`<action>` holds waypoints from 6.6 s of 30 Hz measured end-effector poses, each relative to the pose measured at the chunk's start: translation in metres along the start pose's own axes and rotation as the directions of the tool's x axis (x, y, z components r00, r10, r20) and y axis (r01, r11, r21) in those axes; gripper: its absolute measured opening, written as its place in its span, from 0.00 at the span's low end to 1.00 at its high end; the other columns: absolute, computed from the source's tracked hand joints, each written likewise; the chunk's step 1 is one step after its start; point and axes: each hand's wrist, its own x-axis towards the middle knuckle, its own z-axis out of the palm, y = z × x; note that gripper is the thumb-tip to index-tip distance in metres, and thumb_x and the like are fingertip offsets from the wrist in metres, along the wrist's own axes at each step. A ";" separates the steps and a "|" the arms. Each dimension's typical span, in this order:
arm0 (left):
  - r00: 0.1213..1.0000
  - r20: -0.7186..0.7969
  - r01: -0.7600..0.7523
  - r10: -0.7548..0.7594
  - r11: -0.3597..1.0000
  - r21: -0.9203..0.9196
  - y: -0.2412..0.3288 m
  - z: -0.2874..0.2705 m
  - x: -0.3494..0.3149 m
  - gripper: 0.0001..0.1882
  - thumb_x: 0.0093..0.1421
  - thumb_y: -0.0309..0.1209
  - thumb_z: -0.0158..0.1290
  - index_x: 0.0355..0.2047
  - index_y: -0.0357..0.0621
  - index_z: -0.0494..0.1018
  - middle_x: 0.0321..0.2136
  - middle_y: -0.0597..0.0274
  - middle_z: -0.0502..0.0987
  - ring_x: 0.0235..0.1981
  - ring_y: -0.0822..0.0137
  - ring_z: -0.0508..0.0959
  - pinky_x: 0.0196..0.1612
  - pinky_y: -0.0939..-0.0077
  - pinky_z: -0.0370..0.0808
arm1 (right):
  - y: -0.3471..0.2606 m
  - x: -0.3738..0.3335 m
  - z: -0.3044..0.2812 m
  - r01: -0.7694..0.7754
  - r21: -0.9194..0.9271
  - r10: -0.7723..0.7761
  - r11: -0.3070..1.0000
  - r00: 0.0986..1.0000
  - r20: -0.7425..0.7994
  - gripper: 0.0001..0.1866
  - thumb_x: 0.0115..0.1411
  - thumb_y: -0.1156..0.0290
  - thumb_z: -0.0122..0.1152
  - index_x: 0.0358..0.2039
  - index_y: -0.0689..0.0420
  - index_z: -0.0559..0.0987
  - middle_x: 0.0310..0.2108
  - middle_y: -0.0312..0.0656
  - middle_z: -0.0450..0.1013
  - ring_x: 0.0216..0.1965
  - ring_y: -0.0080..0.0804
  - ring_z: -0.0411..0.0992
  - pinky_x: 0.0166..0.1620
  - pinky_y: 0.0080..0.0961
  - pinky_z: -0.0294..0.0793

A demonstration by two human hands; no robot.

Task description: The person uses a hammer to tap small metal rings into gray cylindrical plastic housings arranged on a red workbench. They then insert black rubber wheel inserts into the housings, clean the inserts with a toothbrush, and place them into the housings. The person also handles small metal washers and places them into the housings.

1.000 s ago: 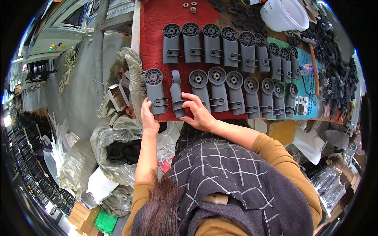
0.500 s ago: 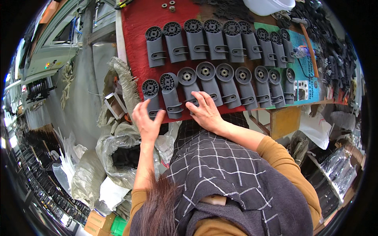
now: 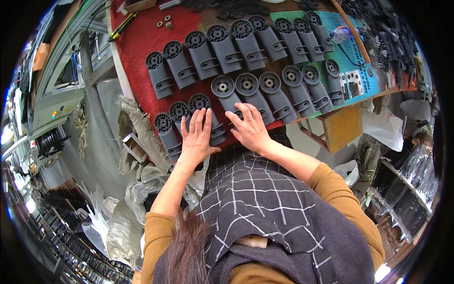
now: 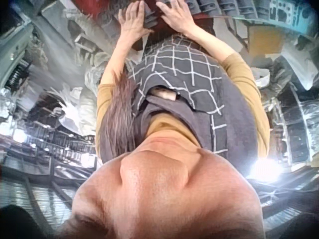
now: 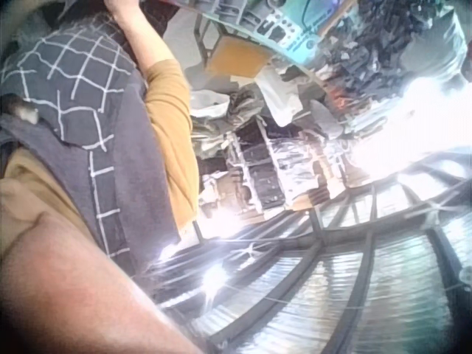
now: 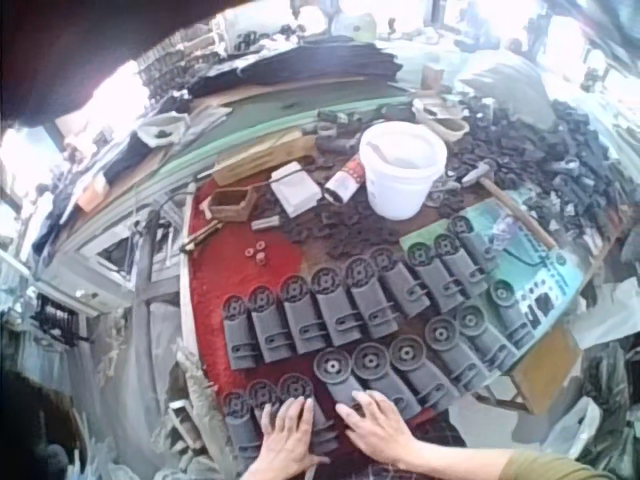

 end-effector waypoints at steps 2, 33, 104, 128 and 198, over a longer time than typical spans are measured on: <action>0.981 -0.191 -0.069 0.036 0.983 -0.173 0.012 -0.001 0.011 0.67 0.32 0.51 0.71 0.67 0.40 0.45 0.66 0.48 0.50 0.69 0.51 0.48 0.68 0.47 0.39 | 0.002 -0.006 -0.004 -0.088 0.355 0.120 0.931 0.990 -0.069 0.30 0.51 0.69 0.63 0.55 0.58 0.66 0.55 0.51 0.60 0.56 0.51 0.61 0.57 0.39 0.64; 0.922 -0.296 -0.355 0.252 0.853 -0.382 0.132 0.027 0.122 0.56 0.35 0.40 0.71 0.64 0.50 0.54 0.63 0.42 0.54 0.63 0.44 0.57 0.61 0.48 0.57 | 0.095 -0.050 -0.081 -0.330 0.491 0.383 0.806 0.924 -0.007 0.29 0.54 0.73 0.54 0.58 0.66 0.65 0.50 0.55 0.68 0.53 0.53 0.65 0.59 0.39 0.63; 0.754 -0.112 0.007 -0.647 0.178 -0.984 -0.072 -0.064 0.353 0.22 0.48 0.22 0.61 0.45 0.39 0.72 0.41 0.58 0.73 0.41 0.68 0.75 0.44 0.73 0.75 | 0.211 0.318 -0.078 -0.047 -0.039 0.046 0.998 0.999 -0.028 0.11 0.56 0.73 0.59 0.41 0.59 0.76 0.36 0.47 0.71 0.39 0.49 0.73 0.41 0.42 0.72; 0.763 -0.300 0.304 -0.573 0.727 -0.615 -0.030 -0.053 0.358 0.30 0.46 0.30 0.63 0.49 0.33 0.67 0.45 0.41 0.67 0.44 0.47 0.72 0.50 0.60 0.72 | 0.208 0.300 -0.075 0.078 -0.075 -0.062 0.994 0.979 0.192 0.25 0.49 0.75 0.67 0.48 0.60 0.70 0.42 0.51 0.66 0.45 0.53 0.69 0.46 0.43 0.71; 0.987 -0.134 -0.142 -0.092 -0.888 -0.436 0.100 -0.100 0.201 0.27 0.70 0.52 0.33 0.48 0.43 0.71 0.50 0.59 0.74 0.50 0.62 0.74 0.57 0.65 0.70 | 0.024 0.122 -0.166 0.160 0.182 -0.059 0.970 0.883 -0.465 0.32 0.52 0.74 0.62 0.58 0.62 0.65 0.49 0.52 0.65 0.51 0.52 0.62 0.57 0.42 0.62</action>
